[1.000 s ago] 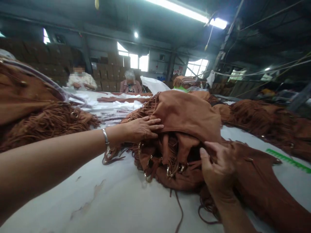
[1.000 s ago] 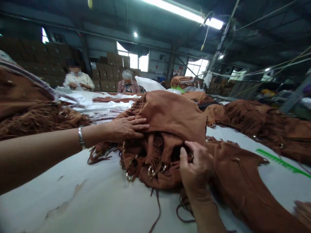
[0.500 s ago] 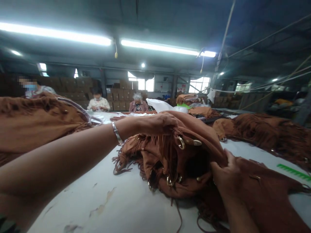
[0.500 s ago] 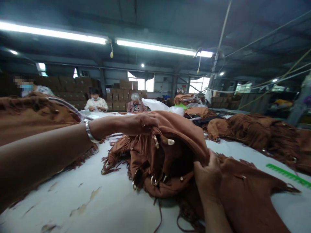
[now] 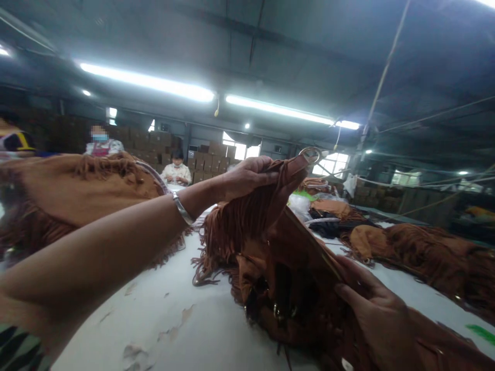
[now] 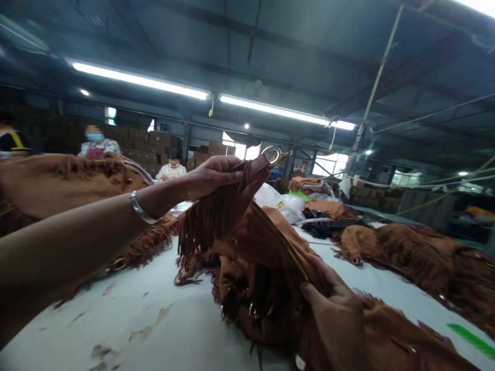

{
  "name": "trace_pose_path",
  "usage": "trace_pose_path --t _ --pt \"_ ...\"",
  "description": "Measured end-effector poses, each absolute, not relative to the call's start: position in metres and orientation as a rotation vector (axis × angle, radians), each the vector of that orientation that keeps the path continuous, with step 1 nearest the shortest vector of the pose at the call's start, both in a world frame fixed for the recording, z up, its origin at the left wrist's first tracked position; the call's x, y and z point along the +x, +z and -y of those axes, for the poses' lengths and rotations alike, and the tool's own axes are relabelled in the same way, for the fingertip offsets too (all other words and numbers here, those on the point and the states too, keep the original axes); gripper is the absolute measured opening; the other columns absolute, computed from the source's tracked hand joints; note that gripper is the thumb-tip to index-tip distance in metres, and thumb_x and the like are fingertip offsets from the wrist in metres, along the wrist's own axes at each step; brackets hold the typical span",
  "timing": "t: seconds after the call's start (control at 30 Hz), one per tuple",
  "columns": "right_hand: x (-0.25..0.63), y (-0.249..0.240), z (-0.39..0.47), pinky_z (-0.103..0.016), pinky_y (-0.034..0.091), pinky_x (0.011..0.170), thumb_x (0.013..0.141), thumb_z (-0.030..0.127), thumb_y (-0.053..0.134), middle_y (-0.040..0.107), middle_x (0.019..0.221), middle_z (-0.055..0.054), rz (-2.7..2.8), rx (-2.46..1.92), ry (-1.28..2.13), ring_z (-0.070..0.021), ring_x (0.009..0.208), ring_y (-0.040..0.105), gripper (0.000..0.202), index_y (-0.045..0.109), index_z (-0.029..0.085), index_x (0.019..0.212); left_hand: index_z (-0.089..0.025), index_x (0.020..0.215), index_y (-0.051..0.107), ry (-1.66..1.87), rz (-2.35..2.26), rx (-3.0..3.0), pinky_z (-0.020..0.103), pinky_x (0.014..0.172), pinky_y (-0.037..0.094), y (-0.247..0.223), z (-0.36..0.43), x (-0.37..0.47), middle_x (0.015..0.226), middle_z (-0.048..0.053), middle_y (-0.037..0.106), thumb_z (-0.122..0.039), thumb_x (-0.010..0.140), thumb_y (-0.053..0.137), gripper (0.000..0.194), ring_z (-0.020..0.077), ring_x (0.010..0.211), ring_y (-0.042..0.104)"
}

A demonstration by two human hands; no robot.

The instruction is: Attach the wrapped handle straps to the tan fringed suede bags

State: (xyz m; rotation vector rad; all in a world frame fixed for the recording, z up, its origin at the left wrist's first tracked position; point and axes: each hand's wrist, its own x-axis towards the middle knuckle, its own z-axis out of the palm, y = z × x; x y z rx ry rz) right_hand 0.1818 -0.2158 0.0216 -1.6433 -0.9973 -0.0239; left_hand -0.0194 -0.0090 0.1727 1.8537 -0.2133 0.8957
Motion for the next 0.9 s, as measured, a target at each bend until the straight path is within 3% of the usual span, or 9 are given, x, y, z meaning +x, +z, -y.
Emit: trace_pose_path --t 0.1,0.23,0.33,0.43,0.53,0.7,0.8,0.9 --pt "0.149 0.045 0.227 -0.043 0.049 0.09 0.067 0.037 0.066 0.066 0.117 -0.011 1.009 -1.567 0.61 -0.0317 0.107 0.061 0.056 0.064 0.022 0.121 -0.009 0.076 0.058 0.872 0.152 1.827 0.018 0.056 0.044 0.186 0.007 -0.044 0.069 0.002 0.061 -0.021 0.074 0.071 0.018 0.0082 0.059 0.057" --pt "0.125 0.047 0.234 -0.039 0.046 0.091 0.058 0.031 0.073 0.067 0.112 -0.013 1.106 -1.511 1.304 -0.031 0.107 0.061 0.057 0.067 0.017 0.114 -0.008 0.083 0.065 0.517 0.015 1.846 0.021 0.057 0.048 0.176 -0.014 -0.07 0.075 0.007 0.066 -0.02 0.075 0.07 0.016 0.0116 0.06 0.061" --pt "0.119 0.014 0.227 -0.036 0.047 0.085 0.053 0.026 0.072 0.068 0.105 -0.009 1.164 -1.363 1.765 -0.0285 0.099 0.063 0.06 0.066 0.018 0.112 -0.01 0.086 0.068 0.197 -0.105 1.941 0.024 0.063 0.05 0.135 -0.041 -0.078 0.077 0.007 0.068 -0.029 0.071 0.071 0.024 0.0136 0.065 0.062" --pt "0.116 -0.022 0.21 -0.027 0.047 0.074 0.052 0.023 0.07 0.068 0.098 -0.005 1.182 -1.31 1.973 -0.0211 0.086 0.065 0.055 0.068 0.018 0.106 -0.013 0.087 0.069 0.009 -0.206 2.033 0.026 0.066 0.05 0.075 -0.067 -0.077 0.077 0.005 0.068 -0.038 0.071 0.068 0.029 0.0152 0.067 0.061" --pt "0.119 -0.032 0.186 -0.02 0.043 0.064 0.053 0.018 0.067 0.066 0.081 -0.001 1.283 -1.47 2.019 -0.0131 0.072 0.06 0.046 0.072 0.015 0.099 -0.015 0.085 0.067 0.001 -0.267 2.08 0.026 0.065 0.048 0.015 -0.085 -0.071 0.079 0.003 0.067 -0.042 0.076 0.059 0.029 0.0149 0.067 0.059" --pt "0.141 0.003 0.12 -0.019 0.038 0.052 0.065 0.022 0.06 0.06 0.062 0.002 1.649 -1.892 1.635 -0.0094 0.054 0.049 0.018 0.073 0.016 0.077 -0.015 0.069 0.063 0.024 -0.459 2.3 0.025 0.064 0.043 -0.055 -0.093 -0.062 0.071 0.003 0.064 -0.036 0.076 0.058 0.023 0.015 0.065 0.054" --pt "0.142 0.029 0.057 -0.022 0.043 0.053 0.071 0.032 0.062 0.064 0.065 -0.001 1.812 -1.871 1.395 -0.0124 0.056 0.055 0.02 0.072 0.016 0.078 -0.014 0.078 0.064 0.053 -0.541 2.409 0.028 0.066 0.042 -0.073 -0.092 -0.065 0.081 0.009 0.066 -0.048 0.085 0.047 0.039 0.0176 0.069 0.056" --pt "0.122 0.039 -0.025 -0.025 0.047 0.053 0.075 0.033 0.059 0.068 0.072 -0.005 1.925 -1.809 0.922 -0.014 0.057 0.059 0.024 0.07 0.013 0.084 -0.013 0.09 0.066 0.038 -0.553 2.473 0.032 0.064 0.044 -0.078 -0.09 -0.072 0.089 0.015 0.067 -0.065 0.084 0.037 0.06 0.0244 0.072 0.061"
